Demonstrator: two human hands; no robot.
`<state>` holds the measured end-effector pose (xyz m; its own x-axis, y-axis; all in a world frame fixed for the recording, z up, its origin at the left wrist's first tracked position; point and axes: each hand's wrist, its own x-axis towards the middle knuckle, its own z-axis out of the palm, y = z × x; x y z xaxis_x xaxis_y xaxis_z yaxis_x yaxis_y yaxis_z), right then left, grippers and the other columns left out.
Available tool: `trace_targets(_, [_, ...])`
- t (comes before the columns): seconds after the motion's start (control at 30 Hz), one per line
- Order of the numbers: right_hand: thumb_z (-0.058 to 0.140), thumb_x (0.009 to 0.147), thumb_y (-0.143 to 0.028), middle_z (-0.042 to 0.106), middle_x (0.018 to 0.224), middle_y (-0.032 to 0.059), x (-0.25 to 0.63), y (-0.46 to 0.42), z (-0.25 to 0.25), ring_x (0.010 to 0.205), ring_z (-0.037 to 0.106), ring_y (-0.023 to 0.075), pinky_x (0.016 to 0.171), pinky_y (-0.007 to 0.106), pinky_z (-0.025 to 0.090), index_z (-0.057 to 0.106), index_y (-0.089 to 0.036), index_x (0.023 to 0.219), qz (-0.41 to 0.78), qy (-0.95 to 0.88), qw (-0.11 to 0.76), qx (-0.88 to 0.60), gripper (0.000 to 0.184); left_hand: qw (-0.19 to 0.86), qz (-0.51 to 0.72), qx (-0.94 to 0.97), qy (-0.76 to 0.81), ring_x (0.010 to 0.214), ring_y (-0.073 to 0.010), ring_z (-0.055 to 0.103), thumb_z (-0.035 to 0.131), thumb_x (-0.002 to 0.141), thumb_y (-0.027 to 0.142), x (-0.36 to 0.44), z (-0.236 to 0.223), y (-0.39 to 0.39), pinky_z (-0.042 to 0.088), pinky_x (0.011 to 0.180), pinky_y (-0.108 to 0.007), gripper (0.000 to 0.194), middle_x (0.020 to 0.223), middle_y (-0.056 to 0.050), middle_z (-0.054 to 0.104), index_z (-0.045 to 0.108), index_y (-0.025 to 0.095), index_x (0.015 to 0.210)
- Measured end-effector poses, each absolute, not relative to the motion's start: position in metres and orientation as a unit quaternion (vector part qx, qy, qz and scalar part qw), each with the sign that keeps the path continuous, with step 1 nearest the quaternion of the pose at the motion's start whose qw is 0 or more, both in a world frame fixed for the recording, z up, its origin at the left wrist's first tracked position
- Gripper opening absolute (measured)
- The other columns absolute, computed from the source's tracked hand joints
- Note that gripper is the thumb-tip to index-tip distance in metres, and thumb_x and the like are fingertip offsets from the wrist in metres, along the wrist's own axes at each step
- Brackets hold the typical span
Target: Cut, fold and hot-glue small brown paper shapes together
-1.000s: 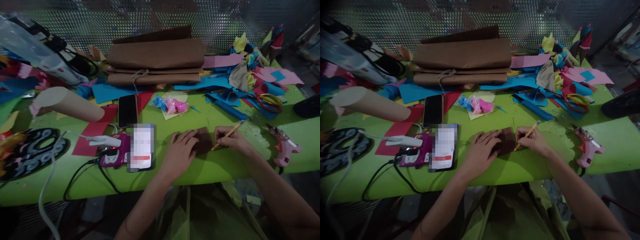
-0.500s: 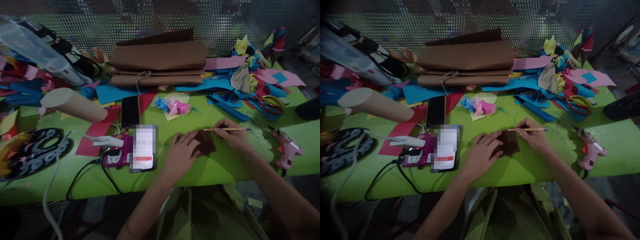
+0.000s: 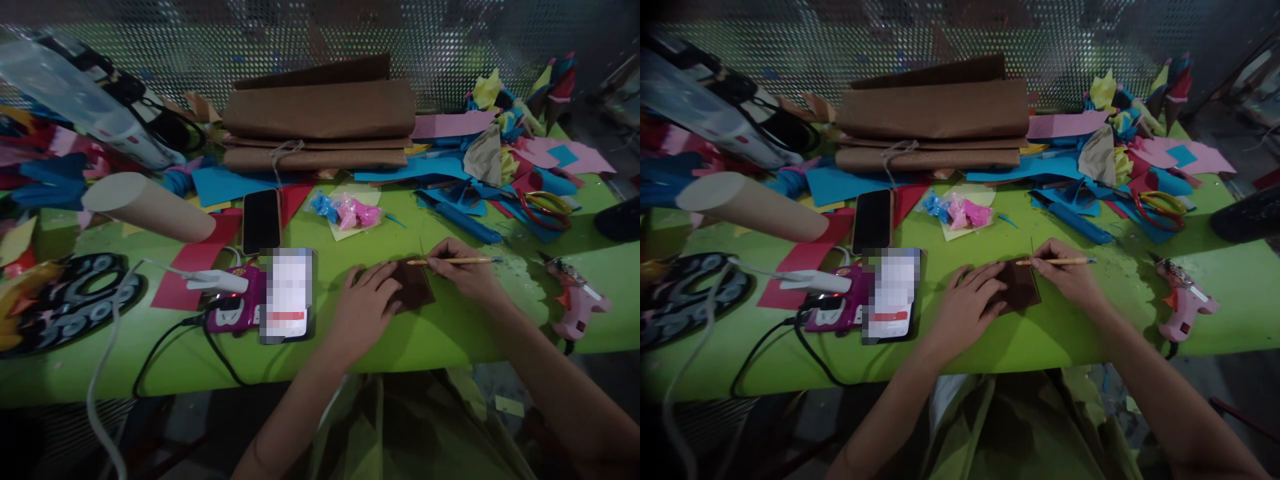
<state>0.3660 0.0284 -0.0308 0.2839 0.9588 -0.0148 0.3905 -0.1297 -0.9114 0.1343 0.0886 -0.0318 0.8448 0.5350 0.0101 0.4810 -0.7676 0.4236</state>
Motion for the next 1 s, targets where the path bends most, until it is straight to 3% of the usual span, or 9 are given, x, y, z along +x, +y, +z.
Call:
trace_targets(0.4, [0.067, 0.076, -0.03, 0.052, 0.053, -0.0028, 0.364, 0.019, -0.016, 0.051, 0.04, 0.0112, 0.047, 0.026, 0.027, 0.061, -0.021, 0.065, 0.458, -0.461, 0.407, -0.642, 0.016, 0.221, 0.057, 0.935, 0.271, 0.144, -0.0243, 0.045, 0.054, 0.099, 0.026, 0.133, -0.028, 0.089, 0.028, 0.122, -0.054, 0.021, 0.158, -0.002, 0.047, 0.059, 0.026, 0.119])
trace_targets(0.67, [0.067, 0.071, -0.028, 0.053, 0.054, -0.0025, 0.363, 0.017, -0.009, 0.052, 0.041, 0.0115, 0.047, 0.027, 0.027, 0.061, -0.021, 0.062, 0.502, -0.463, 0.39, -0.618, 0.012, 0.231, 0.053, 0.932, 0.275, 0.145, -0.0236, 0.044, 0.054, 0.098, 0.024, 0.133, -0.026, 0.09, 0.026, 0.123, -0.054, 0.022, 0.158, 0.0, 0.047, 0.06, 0.027, 0.119])
trace_targets(0.83, [0.068, 0.074, -0.029, 0.052, 0.054, -0.0031, 0.366, 0.017, -0.014, 0.051, 0.041, 0.011, 0.047, 0.026, 0.028, 0.062, -0.021, 0.065, 0.5, -0.467, 0.39, -0.616, 0.013, 0.236, 0.052, 0.932, 0.272, 0.145, -0.0238, 0.044, 0.053, 0.098, 0.024, 0.133, -0.026, 0.09, 0.026, 0.123, -0.054, 0.023, 0.158, -0.001, 0.047, 0.06, 0.026, 0.12])
trace_targets(1.0, [0.071, 0.084, -0.035, 0.06, 0.067, -0.0006, 0.368, 0.022, -0.024, 0.059, 0.05, 0.0131, 0.052, 0.027, 0.036, 0.065, -0.022, 0.08, 0.419, -0.464, 0.456, -0.633, 0.015, 0.222, 0.067, 0.935, 0.268, 0.146, -0.0258, 0.041, 0.056, 0.098, 0.026, 0.131, -0.03, 0.09, 0.028, 0.122, -0.053, 0.022, 0.158, -0.003, 0.047, 0.062, 0.025, 0.119])
